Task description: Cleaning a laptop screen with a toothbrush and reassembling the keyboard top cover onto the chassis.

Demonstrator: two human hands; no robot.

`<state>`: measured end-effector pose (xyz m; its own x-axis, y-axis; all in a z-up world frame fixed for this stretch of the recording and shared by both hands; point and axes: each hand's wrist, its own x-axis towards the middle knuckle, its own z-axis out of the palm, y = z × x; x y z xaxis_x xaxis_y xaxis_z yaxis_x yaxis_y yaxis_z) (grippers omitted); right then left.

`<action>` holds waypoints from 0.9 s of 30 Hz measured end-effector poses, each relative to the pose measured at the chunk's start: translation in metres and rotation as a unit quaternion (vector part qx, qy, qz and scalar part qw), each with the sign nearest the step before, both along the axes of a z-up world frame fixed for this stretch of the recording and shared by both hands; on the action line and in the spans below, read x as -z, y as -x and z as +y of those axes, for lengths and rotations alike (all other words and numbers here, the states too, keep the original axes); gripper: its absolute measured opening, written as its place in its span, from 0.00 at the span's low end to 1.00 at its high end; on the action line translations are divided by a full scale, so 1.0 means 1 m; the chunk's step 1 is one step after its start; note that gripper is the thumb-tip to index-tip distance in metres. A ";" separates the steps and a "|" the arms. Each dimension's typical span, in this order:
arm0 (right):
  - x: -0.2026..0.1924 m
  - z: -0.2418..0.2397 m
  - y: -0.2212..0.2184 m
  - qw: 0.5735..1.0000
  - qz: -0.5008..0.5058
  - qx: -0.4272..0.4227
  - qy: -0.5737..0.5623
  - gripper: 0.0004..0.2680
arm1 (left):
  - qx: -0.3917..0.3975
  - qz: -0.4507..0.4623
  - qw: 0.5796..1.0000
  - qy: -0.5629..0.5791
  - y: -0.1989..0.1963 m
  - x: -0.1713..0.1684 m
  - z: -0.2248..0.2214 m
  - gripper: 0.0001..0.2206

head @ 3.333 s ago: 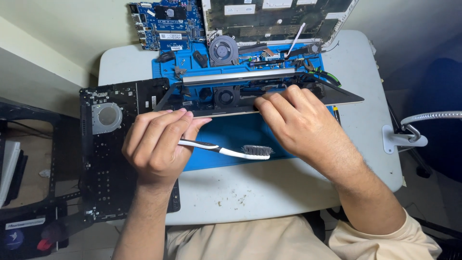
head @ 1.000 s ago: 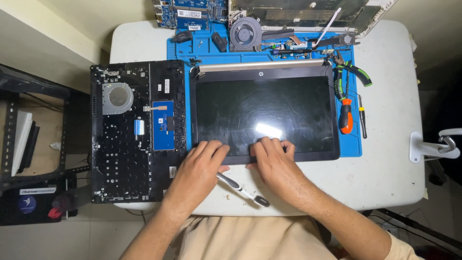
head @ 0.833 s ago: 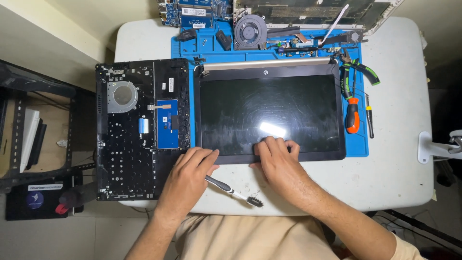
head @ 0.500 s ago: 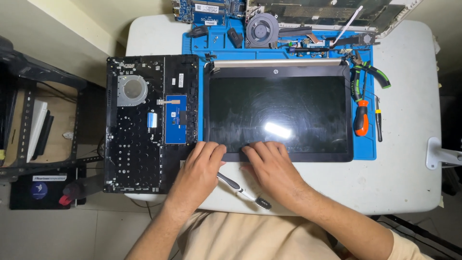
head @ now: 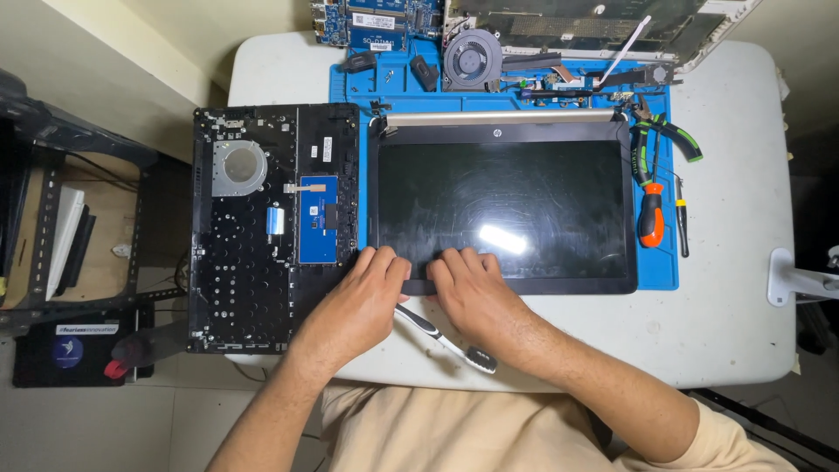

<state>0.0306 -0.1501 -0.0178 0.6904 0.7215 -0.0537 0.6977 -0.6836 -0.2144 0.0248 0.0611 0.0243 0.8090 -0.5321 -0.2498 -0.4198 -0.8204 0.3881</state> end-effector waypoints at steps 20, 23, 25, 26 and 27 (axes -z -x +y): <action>-0.019 -0.072 0.015 0.986 -0.072 0.118 -0.091 0.09 | -0.024 -0.033 0.997 0.071 0.005 0.003 -0.010 0.17; -0.021 -0.071 0.016 0.988 -0.081 0.104 -0.083 0.08 | -0.007 -0.108 0.987 0.121 0.006 0.008 -0.040 0.21; -0.022 -0.071 0.018 0.989 -0.080 0.099 -0.073 0.07 | 0.016 -0.154 0.978 0.139 0.010 0.020 -0.062 0.22; -0.022 -0.072 0.018 0.989 -0.066 0.099 -0.086 0.07 | 0.020 -0.180 0.972 0.150 0.013 0.028 -0.071 0.17; -0.022 -0.072 0.019 0.988 -0.053 0.101 -0.100 0.07 | 0.024 -0.206 0.965 0.160 0.015 0.036 -0.080 0.12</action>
<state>0.0119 -0.2224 0.0042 0.8155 0.5574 0.1558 0.5771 -0.7626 -0.2922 0.0099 -0.0187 -0.0118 0.7771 -0.5680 0.2710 -0.6270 -0.6618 0.4109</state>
